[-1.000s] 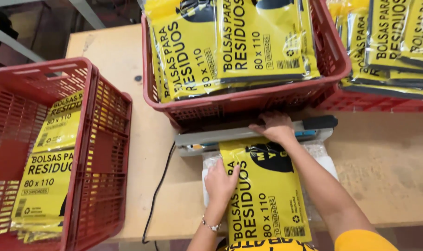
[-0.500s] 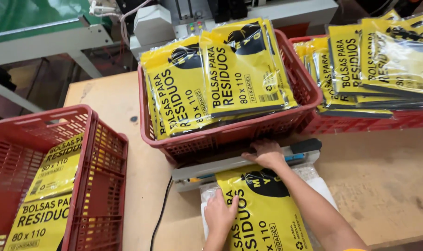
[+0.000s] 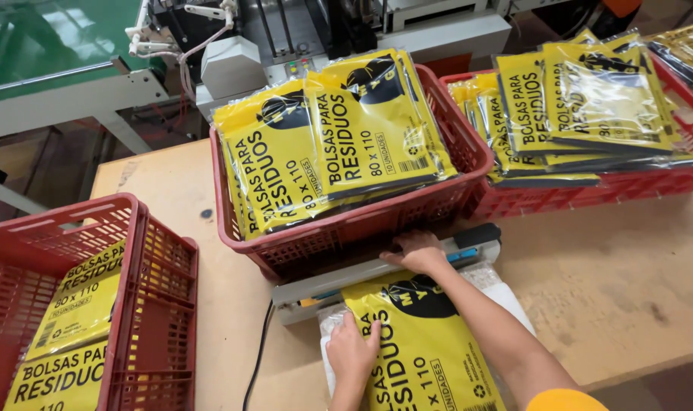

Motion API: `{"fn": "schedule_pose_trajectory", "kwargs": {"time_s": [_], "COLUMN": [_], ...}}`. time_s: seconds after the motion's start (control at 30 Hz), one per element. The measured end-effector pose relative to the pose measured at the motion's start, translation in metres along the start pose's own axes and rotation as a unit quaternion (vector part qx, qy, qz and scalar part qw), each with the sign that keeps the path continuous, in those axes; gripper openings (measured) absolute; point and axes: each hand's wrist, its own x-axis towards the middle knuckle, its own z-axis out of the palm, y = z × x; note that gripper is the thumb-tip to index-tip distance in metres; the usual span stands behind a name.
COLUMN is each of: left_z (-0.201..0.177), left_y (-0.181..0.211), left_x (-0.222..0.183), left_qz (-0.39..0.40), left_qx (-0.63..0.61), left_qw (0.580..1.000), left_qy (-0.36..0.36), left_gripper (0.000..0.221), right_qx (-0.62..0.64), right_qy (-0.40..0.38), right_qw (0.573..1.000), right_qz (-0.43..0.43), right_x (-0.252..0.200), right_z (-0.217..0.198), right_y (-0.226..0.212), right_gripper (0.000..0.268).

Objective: Sealing plastic bags using a heat sealer and sorting them into crates

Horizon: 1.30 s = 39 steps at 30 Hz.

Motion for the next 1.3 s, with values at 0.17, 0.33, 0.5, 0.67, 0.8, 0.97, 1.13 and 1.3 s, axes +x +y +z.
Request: {"fn": "schedule_pose_trajectory", "kwargs": {"time_s": [0.17,0.33,0.5,0.67,0.8,0.97,1.13,1.3], "left_z": [-0.016,-0.008,-0.034,-0.037,-0.019,-0.030,-0.065,-0.066], "left_y": [0.007,0.002,0.024,0.035,0.022,0.031,0.062,0.067], "left_x": [-0.011,-0.019,-0.040,-0.081,-0.093,-0.117,-0.132,-0.104], "left_qz": [0.001,-0.027,-0.047,0.015,0.052,0.085,0.105,0.098], "left_qx": [0.000,-0.049,-0.151,-0.521,-0.575,-0.623,-0.589,-0.565], "left_qw": [1.000,0.998,0.987,0.853,0.813,0.772,0.794,0.812], "left_qy": [0.005,0.009,0.003,0.032,0.073,0.093,0.113,0.108], "left_gripper": [0.061,0.060,0.044,0.015,0.011,0.022,0.027,0.030], "right_qx": [0.007,0.107,0.412,0.391,0.277,0.206,0.332,0.419], "right_qy": [0.031,0.104,0.220,0.175,0.219,0.294,0.294,0.247], "right_qw": [0.999,0.986,0.845,0.837,0.864,0.877,0.842,0.808], "right_qz": [-0.030,-0.075,-0.261,-0.341,-0.359,-0.321,-0.308,-0.332], "right_x": [-0.003,-0.007,-0.058,-0.104,-0.117,-0.115,-0.130,-0.139], "right_z": [0.006,-0.001,-0.074,-0.070,-0.051,0.001,0.003,-0.012], "right_y": [0.000,0.008,-0.002,-0.002,0.007,0.026,0.035,0.039], "right_gripper": [0.080,0.055,0.016,0.010,0.028,0.043,0.051,0.055]}}
